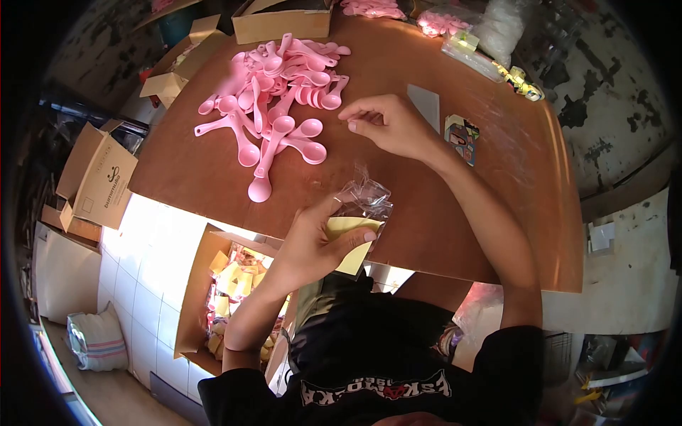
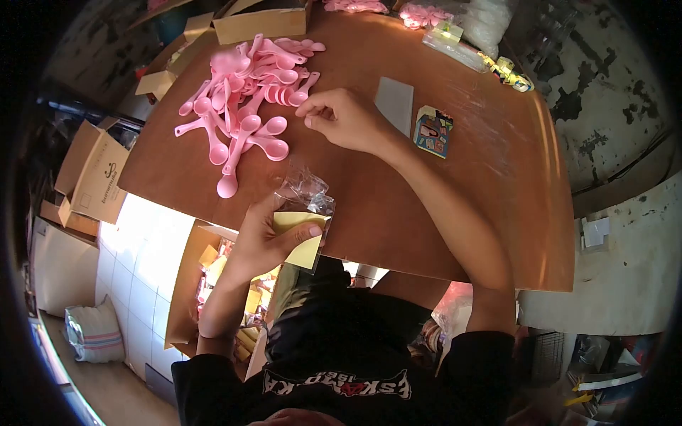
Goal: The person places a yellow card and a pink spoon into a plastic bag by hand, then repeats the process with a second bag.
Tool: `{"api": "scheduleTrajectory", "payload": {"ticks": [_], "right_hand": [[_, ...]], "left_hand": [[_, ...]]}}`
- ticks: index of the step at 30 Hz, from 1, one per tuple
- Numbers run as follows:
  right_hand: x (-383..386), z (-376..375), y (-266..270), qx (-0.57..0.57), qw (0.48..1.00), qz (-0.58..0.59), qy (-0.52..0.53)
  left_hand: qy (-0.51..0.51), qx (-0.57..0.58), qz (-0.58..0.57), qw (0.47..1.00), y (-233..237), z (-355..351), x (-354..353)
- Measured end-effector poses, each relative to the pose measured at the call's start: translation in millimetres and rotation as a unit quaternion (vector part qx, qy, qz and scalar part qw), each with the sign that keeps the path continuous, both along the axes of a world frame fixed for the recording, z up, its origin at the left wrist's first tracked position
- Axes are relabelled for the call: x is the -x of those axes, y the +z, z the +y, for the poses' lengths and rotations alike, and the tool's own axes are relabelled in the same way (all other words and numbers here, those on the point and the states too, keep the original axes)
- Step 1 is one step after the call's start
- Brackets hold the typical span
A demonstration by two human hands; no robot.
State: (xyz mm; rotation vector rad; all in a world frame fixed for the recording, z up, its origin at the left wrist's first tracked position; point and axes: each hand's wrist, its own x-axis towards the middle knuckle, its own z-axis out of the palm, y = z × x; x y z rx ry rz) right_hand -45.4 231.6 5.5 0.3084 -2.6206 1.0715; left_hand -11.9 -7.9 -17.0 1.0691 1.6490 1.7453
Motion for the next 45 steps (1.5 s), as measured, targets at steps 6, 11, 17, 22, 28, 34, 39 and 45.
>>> {"api": "scheduleTrajectory", "payload": {"ticks": [6,11,17,22,28,34,39,45], "right_hand": [[44,-45,-10,-0.166,0.984,0.045,0.045],[63,-44,-10,-0.212,0.97,-0.077,0.092],[19,-14,7,-0.189,0.98,-0.019,0.054],[-37,30,24,-0.24,0.961,-0.132,-0.026],[-57,44,12,-0.272,0.956,-0.098,-0.048],[-39,32,0,-0.277,0.961,-0.009,-0.022],[-42,38,-3,-0.334,0.938,0.061,-0.065],[-90,37,41,0.23,0.955,-0.119,-0.144]], "left_hand": [[0.012,-0.021,0.02,1.0,-6,-9,0],[0.017,-0.02,0.029,0.999,-9,-10,2],[0.016,-0.001,-0.014,1.0,-8,-9,3],[0.002,0.001,-0.019,1.0,-9,-8,5],[-0.019,-0.029,-0.033,0.999,-10,12,-1],[-0.025,-0.015,-0.039,0.999,-5,20,-4],[-0.028,-0.023,-0.038,0.999,-1,25,-5],[-0.005,-0.024,-0.01,1.0,-8,31,-6]]}}
